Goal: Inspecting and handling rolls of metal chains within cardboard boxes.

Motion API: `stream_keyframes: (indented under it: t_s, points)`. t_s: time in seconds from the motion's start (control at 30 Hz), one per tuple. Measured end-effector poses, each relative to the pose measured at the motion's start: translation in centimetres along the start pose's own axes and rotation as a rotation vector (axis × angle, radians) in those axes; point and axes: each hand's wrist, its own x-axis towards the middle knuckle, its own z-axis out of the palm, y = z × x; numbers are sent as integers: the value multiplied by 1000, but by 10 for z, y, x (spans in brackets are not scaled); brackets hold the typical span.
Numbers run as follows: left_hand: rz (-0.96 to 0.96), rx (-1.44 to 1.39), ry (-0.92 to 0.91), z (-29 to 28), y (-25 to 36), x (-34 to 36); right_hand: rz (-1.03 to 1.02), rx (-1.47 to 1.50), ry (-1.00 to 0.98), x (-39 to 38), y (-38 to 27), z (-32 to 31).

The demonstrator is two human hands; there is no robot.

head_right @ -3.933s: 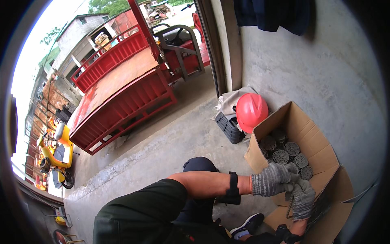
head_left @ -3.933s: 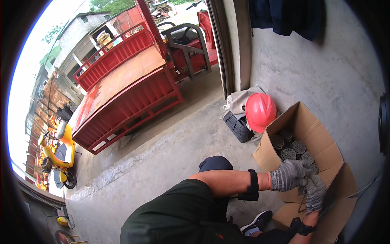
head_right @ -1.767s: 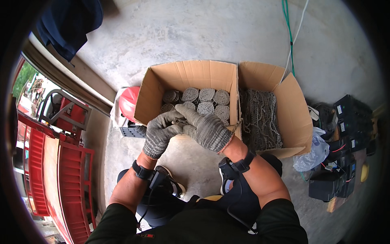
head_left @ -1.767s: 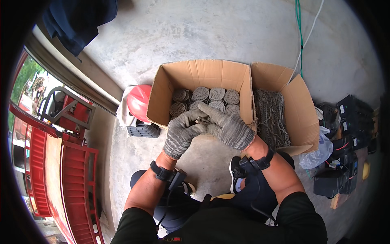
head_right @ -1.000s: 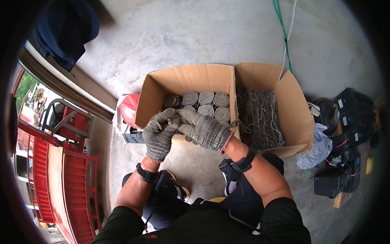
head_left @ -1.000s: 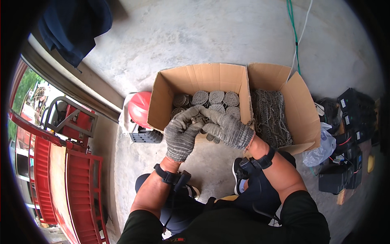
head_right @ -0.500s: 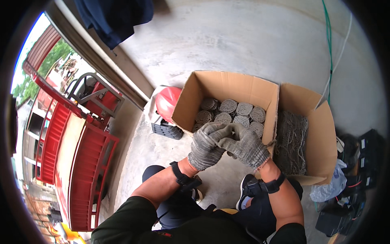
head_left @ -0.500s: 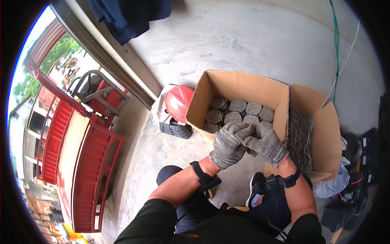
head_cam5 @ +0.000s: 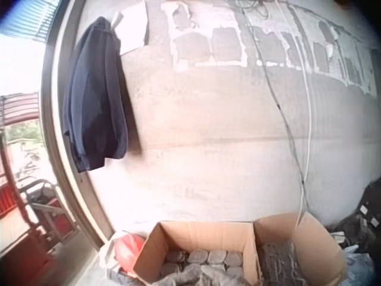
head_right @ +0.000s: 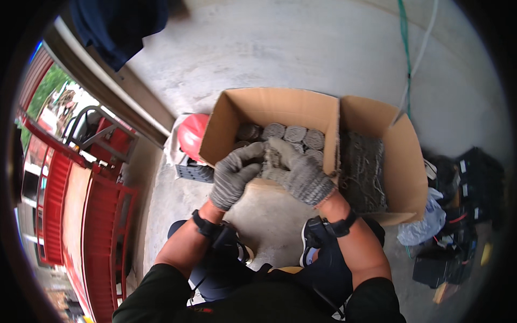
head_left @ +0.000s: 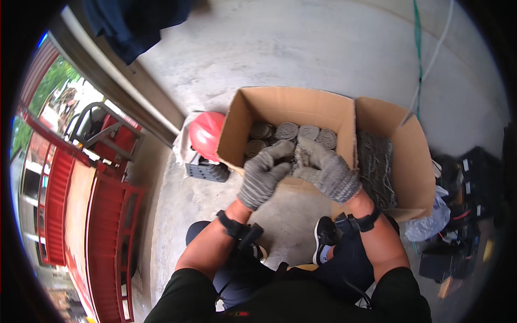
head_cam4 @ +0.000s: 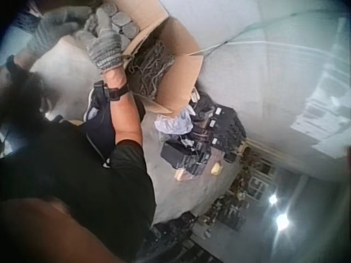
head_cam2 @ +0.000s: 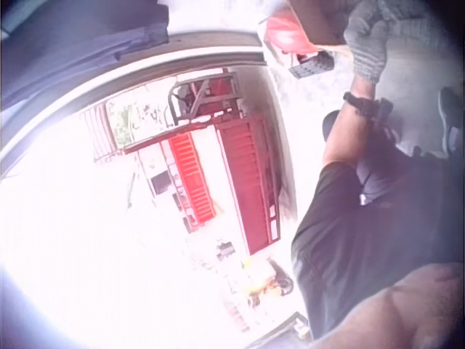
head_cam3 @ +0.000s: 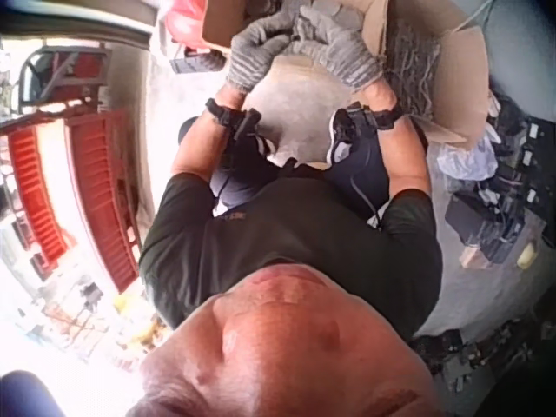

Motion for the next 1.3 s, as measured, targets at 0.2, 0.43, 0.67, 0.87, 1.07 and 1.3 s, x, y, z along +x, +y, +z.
stream_keyframes:
  t_s: [0.2, 0.43, 0.67, 0.87, 1.07, 1.3]
  points:
    - [-216, -273, -151, 0, 8, 3, -243, -503, -84, -2, -11, -1]
    - [-274, -252, -288, 1, 9, 5, -162, -499, -174, -4, -6, -6]
    - [-234, -289, -104, 12, 13, 2, -155, -487, -89, -2, -1, -10]
    - [-177, -149, -17, 13, 10, -1, -56, -167, -112, 1, 13, -6]
    - [-169, -168, 1, 20, 19, 2, -47, 35, -104, 0, 13, -6]
    - [-86, -141, 110, 25, 27, 9, 88, -721, -162, 4, -15, -27]
